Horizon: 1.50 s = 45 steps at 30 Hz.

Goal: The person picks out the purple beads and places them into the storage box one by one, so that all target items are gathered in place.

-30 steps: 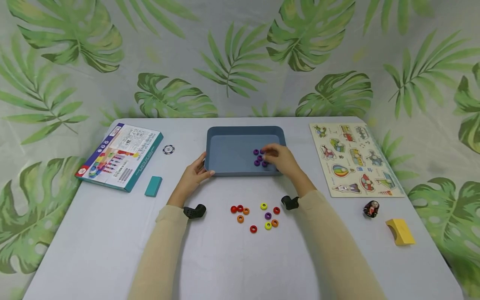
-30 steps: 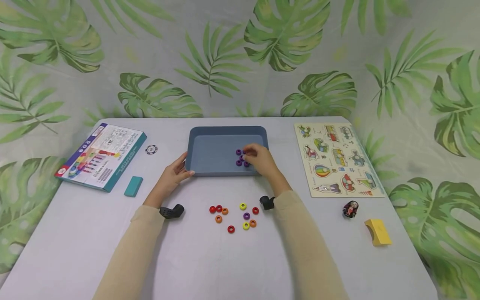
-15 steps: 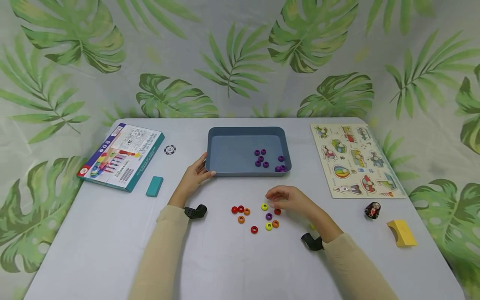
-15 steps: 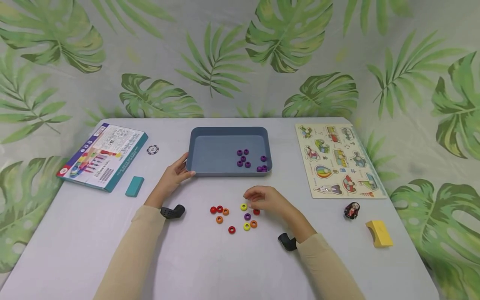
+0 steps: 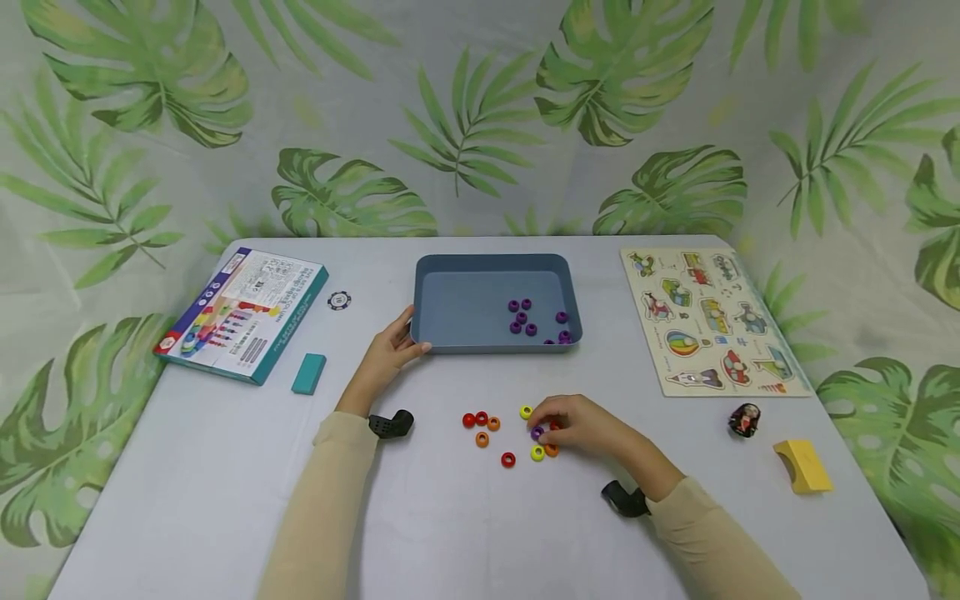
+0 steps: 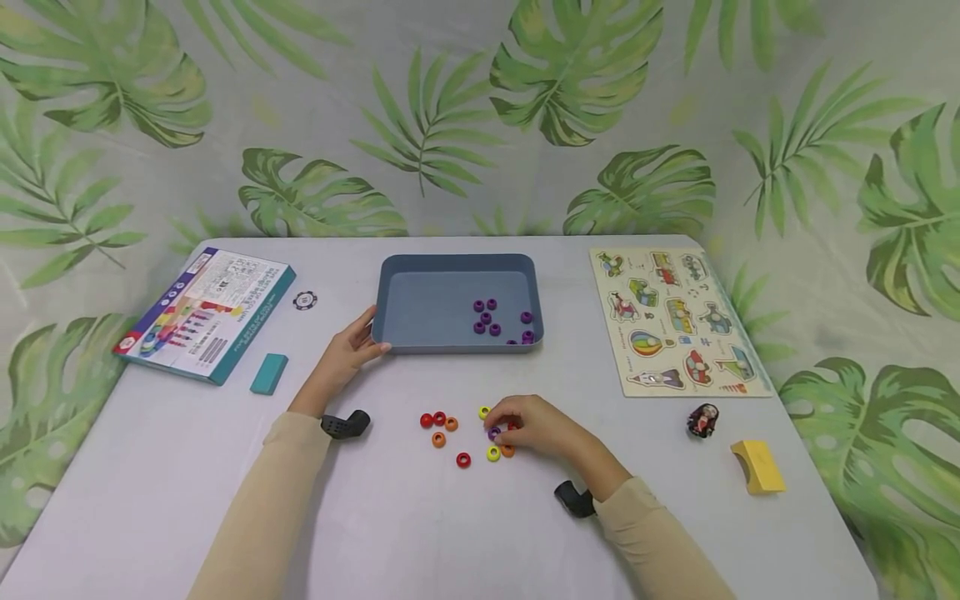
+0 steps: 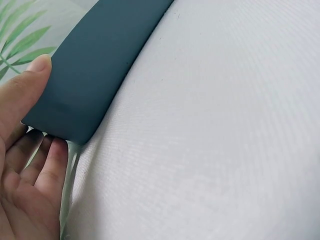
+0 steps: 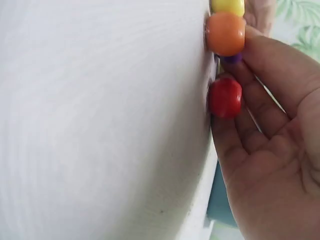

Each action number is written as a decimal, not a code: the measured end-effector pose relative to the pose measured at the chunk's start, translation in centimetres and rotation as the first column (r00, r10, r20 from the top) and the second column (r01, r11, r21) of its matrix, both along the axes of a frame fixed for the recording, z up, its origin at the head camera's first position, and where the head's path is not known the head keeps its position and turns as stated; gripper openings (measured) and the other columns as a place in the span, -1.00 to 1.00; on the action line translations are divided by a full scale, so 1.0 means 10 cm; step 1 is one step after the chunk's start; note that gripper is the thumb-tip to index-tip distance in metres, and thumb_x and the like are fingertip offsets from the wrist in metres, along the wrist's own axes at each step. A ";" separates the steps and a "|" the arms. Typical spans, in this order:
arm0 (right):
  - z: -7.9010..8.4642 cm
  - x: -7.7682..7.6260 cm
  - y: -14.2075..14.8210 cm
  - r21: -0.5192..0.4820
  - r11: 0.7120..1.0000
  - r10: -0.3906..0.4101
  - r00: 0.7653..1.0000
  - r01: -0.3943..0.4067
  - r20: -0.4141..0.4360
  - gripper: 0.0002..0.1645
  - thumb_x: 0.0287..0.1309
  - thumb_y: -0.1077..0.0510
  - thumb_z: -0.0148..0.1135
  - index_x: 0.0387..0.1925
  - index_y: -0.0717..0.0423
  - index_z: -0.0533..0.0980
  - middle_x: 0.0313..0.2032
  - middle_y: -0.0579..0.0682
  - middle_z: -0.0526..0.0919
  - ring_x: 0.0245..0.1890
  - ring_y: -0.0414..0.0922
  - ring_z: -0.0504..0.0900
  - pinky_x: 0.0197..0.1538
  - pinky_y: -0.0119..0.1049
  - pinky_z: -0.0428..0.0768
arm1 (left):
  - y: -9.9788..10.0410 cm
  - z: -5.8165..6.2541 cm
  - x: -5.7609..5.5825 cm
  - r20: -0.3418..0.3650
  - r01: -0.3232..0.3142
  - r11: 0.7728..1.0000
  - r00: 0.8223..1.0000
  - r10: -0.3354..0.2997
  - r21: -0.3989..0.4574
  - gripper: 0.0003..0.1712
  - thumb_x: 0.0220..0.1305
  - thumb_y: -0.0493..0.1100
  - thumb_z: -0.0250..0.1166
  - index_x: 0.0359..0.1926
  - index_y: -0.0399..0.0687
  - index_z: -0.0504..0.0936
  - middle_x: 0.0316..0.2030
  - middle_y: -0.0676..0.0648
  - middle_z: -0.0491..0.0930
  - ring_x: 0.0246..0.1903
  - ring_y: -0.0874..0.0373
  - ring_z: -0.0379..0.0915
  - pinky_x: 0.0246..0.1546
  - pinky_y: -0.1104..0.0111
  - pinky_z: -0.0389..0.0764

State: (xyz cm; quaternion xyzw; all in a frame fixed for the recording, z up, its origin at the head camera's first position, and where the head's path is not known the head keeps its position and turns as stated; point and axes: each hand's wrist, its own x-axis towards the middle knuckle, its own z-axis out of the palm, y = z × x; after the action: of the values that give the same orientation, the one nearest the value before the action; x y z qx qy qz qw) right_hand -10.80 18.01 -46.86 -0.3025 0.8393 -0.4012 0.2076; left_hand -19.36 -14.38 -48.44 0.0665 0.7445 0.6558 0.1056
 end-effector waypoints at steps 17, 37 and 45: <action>0.37 -0.56 -0.10 -0.276 0.921 -0.280 0.960 0.274 0.018 -0.69 -0.09 0.28 0.15 -0.21 0.30 0.45 -0.27 0.09 0.49 -0.29 -0.10 0.48 -0.24 -0.37 0.50 | -0.03 -0.03 -0.01 -0.019 -0.009 1.000 1.000 0.009 -0.004 -0.09 -0.14 -0.05 0.27 0.23 0.22 -0.03 0.21 0.05 -0.07 0.14 0.16 -0.04 0.00 0.46 0.24; 0.10 -1.42 -0.21 -0.032 0.831 -0.556 0.831 0.555 -0.020 -0.78 -0.07 0.31 0.13 -0.28 0.15 0.49 -0.26 0.02 0.50 -0.22 -0.11 0.44 -0.13 -0.27 0.42 | -0.02 -0.02 -0.01 -0.036 0.004 1.000 0.999 -0.004 -0.005 -0.10 -0.10 -0.09 0.26 0.23 0.19 -0.05 0.22 -0.01 -0.10 0.15 0.11 -0.06 0.03 0.41 0.21; 0.11 -1.44 -0.23 0.010 0.839 -0.543 0.839 0.544 -0.049 -0.78 -0.04 0.29 0.11 -0.26 0.15 0.48 -0.27 0.03 0.50 -0.24 -0.10 0.42 -0.14 -0.25 0.40 | -0.03 0.00 -0.01 -0.029 0.015 1.000 0.999 -0.015 -0.018 -0.10 -0.10 -0.09 0.25 0.23 0.20 -0.07 0.22 -0.05 -0.11 0.14 0.06 -0.05 0.03 0.39 0.22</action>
State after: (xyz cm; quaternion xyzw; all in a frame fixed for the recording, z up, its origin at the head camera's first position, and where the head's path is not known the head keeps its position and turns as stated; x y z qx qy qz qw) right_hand -25.17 15.75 -45.77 -0.0587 0.8997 -0.4267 0.0705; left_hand -19.45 -14.68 -48.48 0.0807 0.7512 0.6474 0.1003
